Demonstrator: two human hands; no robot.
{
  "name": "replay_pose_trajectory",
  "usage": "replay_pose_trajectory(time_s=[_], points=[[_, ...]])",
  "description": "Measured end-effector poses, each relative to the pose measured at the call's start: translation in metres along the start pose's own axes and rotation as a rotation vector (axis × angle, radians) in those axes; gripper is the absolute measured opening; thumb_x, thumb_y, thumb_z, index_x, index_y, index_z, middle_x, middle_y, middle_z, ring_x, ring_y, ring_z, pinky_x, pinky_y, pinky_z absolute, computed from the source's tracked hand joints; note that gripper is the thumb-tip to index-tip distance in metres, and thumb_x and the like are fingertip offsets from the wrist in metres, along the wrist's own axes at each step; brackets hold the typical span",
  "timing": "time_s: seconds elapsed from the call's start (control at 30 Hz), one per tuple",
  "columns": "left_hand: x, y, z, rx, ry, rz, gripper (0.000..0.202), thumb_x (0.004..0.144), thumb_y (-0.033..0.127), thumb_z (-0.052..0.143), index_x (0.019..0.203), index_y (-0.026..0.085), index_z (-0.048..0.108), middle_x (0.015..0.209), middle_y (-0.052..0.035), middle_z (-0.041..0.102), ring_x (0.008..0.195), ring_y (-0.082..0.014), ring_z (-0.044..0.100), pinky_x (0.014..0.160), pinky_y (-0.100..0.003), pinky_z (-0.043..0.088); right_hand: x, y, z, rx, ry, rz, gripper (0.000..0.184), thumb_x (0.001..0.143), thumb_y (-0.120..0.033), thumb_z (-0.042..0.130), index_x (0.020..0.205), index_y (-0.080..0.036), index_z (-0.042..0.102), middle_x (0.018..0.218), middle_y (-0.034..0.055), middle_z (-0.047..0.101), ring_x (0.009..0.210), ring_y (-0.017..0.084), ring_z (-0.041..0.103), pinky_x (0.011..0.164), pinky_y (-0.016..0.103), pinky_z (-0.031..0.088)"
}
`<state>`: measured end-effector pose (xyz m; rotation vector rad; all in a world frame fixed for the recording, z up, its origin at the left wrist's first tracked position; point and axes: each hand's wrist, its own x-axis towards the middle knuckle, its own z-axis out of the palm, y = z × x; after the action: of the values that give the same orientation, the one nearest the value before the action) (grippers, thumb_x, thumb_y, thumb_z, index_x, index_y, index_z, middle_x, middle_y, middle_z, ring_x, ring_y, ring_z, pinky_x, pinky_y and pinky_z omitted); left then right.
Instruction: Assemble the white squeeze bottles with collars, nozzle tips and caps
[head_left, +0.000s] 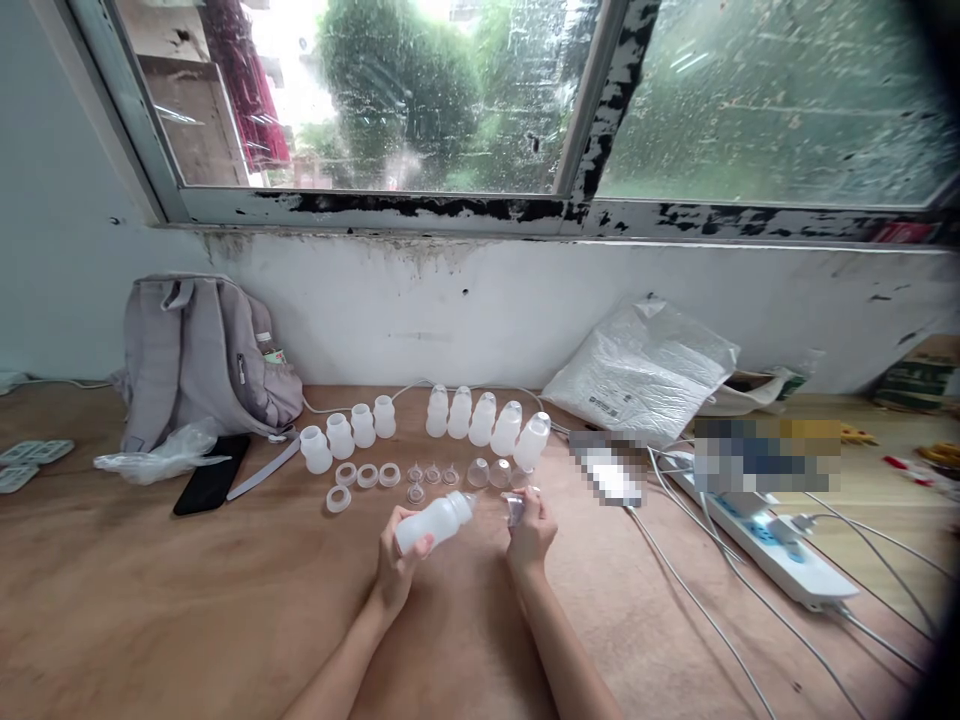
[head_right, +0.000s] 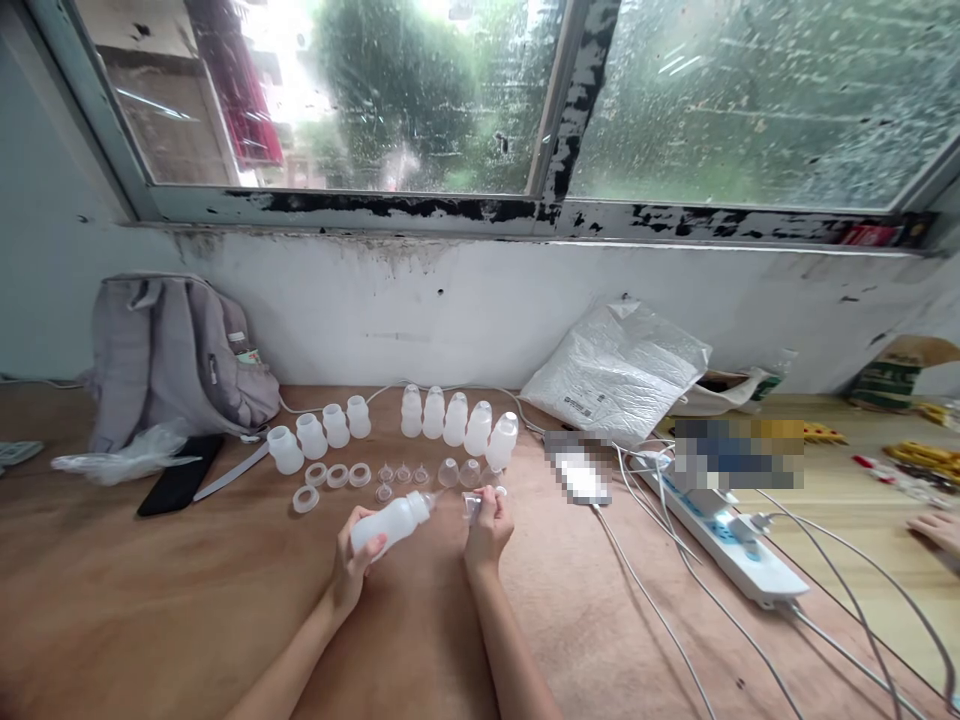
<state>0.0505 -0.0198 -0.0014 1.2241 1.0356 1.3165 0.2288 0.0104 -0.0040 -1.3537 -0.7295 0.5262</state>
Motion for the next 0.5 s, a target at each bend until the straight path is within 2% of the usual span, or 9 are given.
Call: replay_pose_trajectory(time_s=[0.1, 0.17, 0.23, 0.37, 0.5], points=[[0.007, -0.001, -0.009, -0.024, 0.181, 0.014, 0.022, 0.071, 0.035, 0.055, 0.08, 0.017, 0.047, 0.059, 0.0054, 0.045, 0.042, -0.0051, 0.032, 0.038, -0.016, 0.024, 0.005, -0.004, -0.003, -0.251, -0.011, -0.133, 0.033, 0.077, -0.048, 0.044, 0.081, -0.017, 0.053, 0.073, 0.0029, 0.057, 0.063, 0.016, 0.05, 0.058, 0.027, 0.039], [0.012, 0.0, -0.014, -0.058, 0.264, 0.006, 0.019, 0.072, 0.033, 0.053, 0.08, 0.017, 0.046, 0.058, 0.0059, 0.045, 0.041, -0.0049, 0.03, 0.037, -0.016, 0.022, 0.004, -0.005, -0.002, -0.417, -0.065, -0.272, 0.034, 0.074, -0.049, 0.049, 0.083, -0.017, 0.053, 0.082, 0.0059, 0.057, 0.076, 0.019, 0.052, 0.068, 0.03, 0.04], [0.015, 0.0, -0.015, -0.075, 0.314, -0.003, 0.019, 0.072, 0.032, 0.053, 0.081, 0.017, 0.046, 0.058, 0.0061, 0.046, 0.04, -0.005, 0.031, 0.036, -0.016, 0.022, 0.002, -0.004, 0.001, -0.555, -0.103, -0.362, 0.035, 0.074, -0.05, 0.048, 0.085, -0.017, 0.054, 0.087, 0.0079, 0.055, 0.082, 0.022, 0.051, 0.07, 0.033, 0.039], [0.015, -0.002, -0.014, -0.061, 0.318, -0.011, 0.021, 0.071, 0.033, 0.056, 0.082, 0.017, 0.047, 0.06, 0.0058, 0.046, 0.042, -0.0051, 0.034, 0.037, -0.016, 0.024, 0.001, 0.004, 0.003, -0.781, -0.12, -0.359, 0.036, 0.077, -0.05, 0.045, 0.092, -0.018, 0.055, 0.096, 0.0103, 0.05, 0.083, 0.024, 0.05, 0.062, 0.032, 0.04], [0.012, -0.005, -0.011, -0.028, 0.268, -0.013, 0.023, 0.071, 0.033, 0.057, 0.085, 0.017, 0.047, 0.06, 0.0064, 0.045, 0.042, -0.0047, 0.032, 0.037, -0.016, 0.025, 0.003, 0.009, 0.001, -0.871, -0.143, -0.313, 0.033, 0.076, -0.043, 0.048, 0.099, -0.019, 0.054, 0.101, 0.0108, 0.045, 0.085, 0.024, 0.05, 0.057, 0.03, 0.04]])
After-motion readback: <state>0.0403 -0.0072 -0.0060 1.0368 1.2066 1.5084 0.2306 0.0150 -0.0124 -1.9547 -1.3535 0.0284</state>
